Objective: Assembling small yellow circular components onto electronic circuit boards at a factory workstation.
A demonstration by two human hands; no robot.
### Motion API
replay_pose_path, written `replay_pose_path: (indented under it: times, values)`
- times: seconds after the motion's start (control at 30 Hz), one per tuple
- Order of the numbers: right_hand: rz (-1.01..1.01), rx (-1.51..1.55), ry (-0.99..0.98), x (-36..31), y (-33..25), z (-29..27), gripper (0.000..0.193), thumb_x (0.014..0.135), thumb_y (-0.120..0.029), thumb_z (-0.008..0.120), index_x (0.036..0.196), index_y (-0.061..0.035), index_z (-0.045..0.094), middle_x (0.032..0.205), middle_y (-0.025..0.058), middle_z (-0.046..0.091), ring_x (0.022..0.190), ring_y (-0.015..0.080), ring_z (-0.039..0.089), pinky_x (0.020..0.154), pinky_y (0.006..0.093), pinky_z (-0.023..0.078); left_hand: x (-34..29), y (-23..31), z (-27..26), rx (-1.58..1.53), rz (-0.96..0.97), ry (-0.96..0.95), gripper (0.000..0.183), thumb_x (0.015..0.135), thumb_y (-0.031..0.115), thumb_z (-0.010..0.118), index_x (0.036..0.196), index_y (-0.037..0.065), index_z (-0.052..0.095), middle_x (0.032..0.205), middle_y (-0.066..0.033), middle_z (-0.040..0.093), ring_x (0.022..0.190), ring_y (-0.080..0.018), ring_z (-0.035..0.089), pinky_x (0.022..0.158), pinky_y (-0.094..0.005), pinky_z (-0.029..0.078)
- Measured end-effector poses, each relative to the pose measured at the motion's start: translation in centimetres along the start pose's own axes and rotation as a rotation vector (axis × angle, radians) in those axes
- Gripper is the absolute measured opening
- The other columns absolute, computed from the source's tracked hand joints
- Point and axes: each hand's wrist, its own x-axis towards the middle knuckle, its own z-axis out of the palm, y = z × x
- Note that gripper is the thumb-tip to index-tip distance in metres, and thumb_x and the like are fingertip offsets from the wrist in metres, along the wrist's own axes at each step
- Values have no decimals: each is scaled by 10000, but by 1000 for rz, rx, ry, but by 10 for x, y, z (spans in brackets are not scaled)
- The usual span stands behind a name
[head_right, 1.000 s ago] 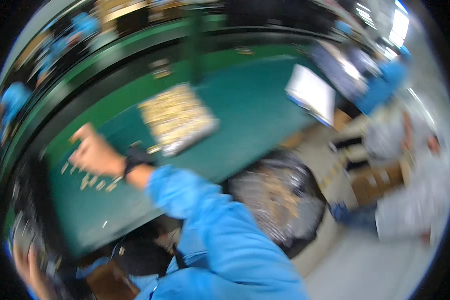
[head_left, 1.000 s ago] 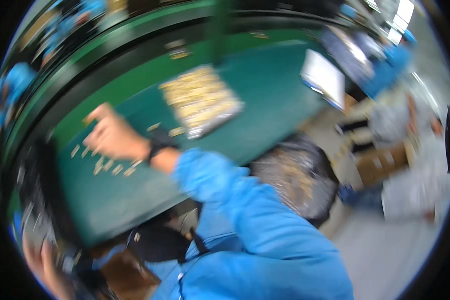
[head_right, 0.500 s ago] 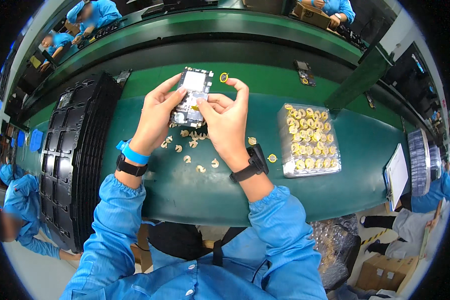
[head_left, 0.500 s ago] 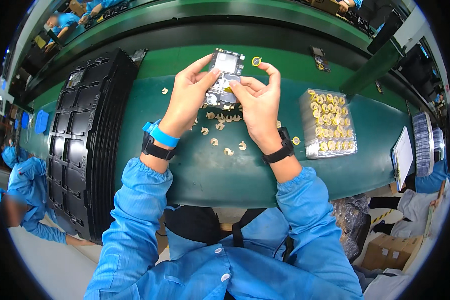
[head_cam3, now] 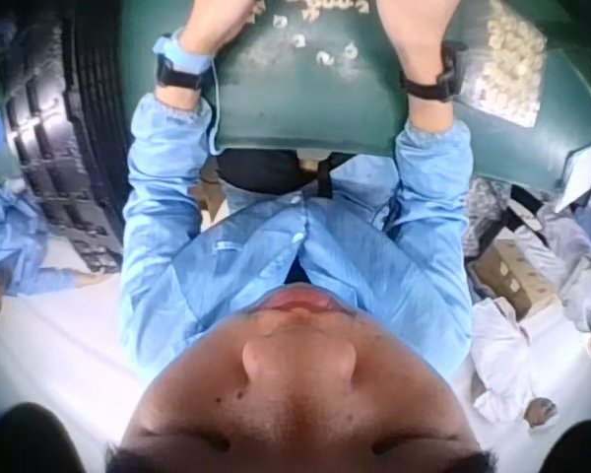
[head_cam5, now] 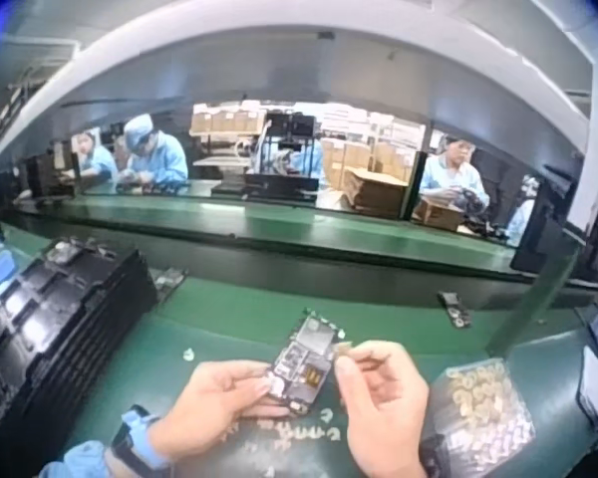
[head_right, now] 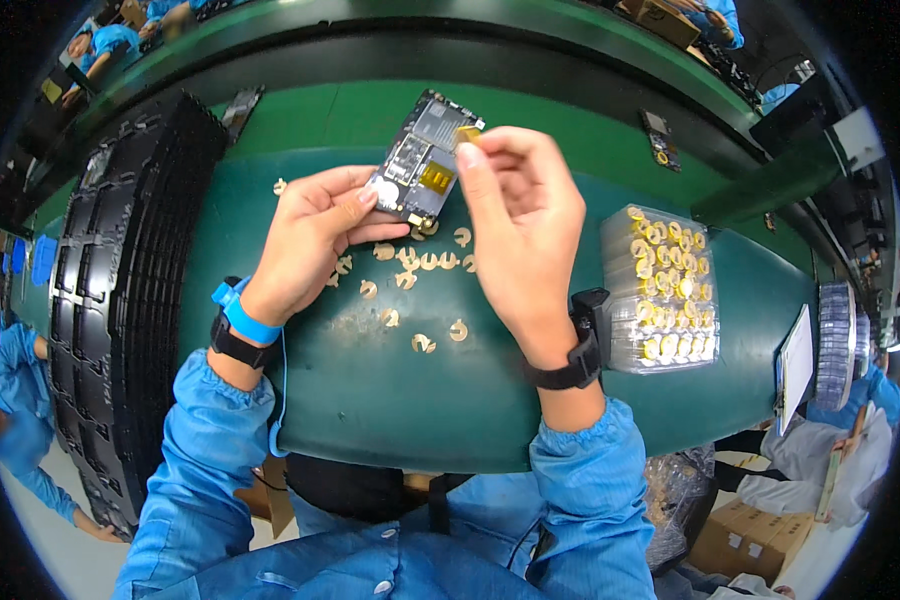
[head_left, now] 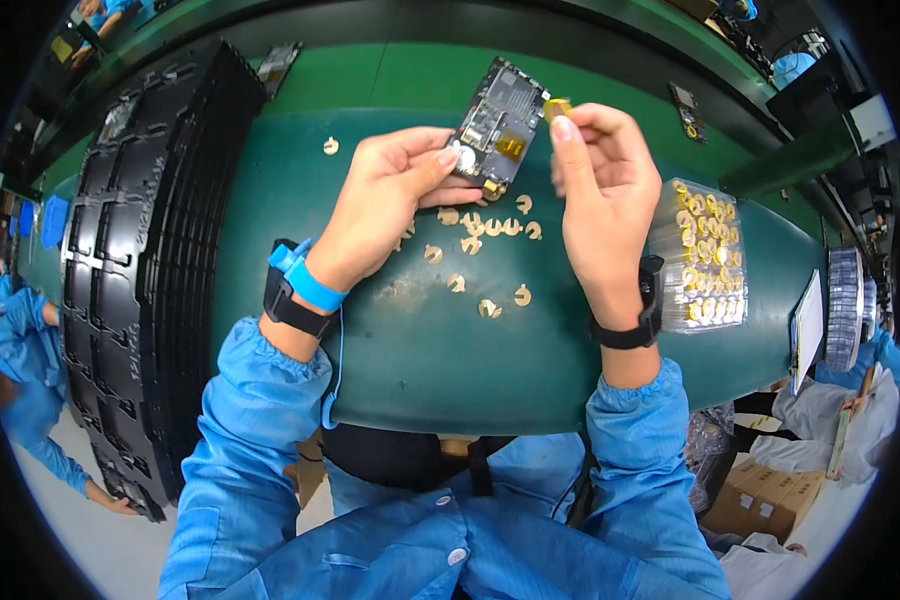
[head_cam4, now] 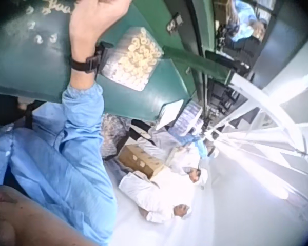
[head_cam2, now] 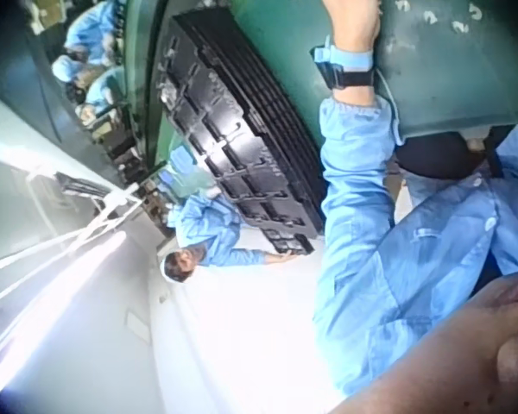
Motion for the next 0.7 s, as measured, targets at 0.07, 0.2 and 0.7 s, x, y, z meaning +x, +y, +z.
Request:
replay_pose_path:
  times: [0.07,0.2,0.7]
  values:
    - [115,126,-149,-11,-6,10,128,1001,-62,685,1083,24,638,901,4,670,710,11,574,593,161,417,1,-5,0,-7,20,-12,377,1080,114,509,1365,-131,542,1228,-208,695,1053,-257,734,967,-366,604]
    - [310,43,-338,-12,-14,11,97,1000,-46,665,1018,49,657,816,2,674,690,17,592,587,177,446,-5,-4,-3,1,67,1,372,1082,128,515,1346,-131,561,1209,-213,702,1062,-254,733,956,-357,608]
    - [264,-16,-300,-17,-7,14,80,968,-3,660,941,71,672,758,21,680,674,12,595,572,181,444,-9,-6,4,9,107,-55,348,1079,134,521,1321,-106,589,1209,-191,704,1064,-226,723,954,-343,605]
